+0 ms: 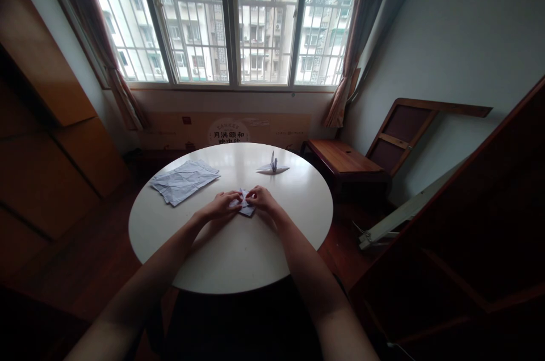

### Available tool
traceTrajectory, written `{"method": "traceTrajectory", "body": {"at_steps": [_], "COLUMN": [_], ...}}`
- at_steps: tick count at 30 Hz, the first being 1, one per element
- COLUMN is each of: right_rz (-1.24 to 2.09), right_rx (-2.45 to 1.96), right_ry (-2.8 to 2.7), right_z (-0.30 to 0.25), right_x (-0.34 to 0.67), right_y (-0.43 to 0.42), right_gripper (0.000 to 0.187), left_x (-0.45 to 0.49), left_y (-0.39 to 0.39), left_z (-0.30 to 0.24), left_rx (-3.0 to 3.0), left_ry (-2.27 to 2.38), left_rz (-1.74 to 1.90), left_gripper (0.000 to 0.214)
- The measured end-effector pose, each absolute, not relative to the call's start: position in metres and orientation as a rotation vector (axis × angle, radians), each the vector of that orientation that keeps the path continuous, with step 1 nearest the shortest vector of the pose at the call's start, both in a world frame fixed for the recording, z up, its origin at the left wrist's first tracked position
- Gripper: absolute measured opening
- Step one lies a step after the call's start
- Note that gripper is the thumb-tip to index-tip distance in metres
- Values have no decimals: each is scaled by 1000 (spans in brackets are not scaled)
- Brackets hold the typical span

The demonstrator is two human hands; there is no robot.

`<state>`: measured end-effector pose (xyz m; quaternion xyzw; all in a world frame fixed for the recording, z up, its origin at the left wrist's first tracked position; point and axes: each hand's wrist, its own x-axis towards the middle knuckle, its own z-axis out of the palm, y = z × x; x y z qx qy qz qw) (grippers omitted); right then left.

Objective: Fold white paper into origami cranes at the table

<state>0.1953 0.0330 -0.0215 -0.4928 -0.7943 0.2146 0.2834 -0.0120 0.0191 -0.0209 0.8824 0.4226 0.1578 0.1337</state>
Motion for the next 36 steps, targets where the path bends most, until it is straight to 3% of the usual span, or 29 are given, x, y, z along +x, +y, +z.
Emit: {"method": "traceTrajectory", "body": {"at_steps": [6,13,22,29,36], "right_rz": [569,585,620,648,613], "right_rx": [-1350,-1316,-1255,-1243,-1252], "right_ry": [-2155,-2187,-2207,-2204,-2206], "right_z": [-23,-25,-28,-25,-21], "right_x": [198,199,199,197,196], "right_y": [34,37,38,36,33], "right_gripper": [20,23,19,16,21], "left_x": [-12,-12,-13,-12,-13], "left_y": [22,22,18,17,25], "left_z": [-25,-25,-21,-18,-26], "left_rx": [2573,2587,2584,2562,2577], "left_ry": [1222,1226,1211,1239,1267], "left_rz": [460,457,393,334,234], "left_gripper": [27,47,32,47,48]}}
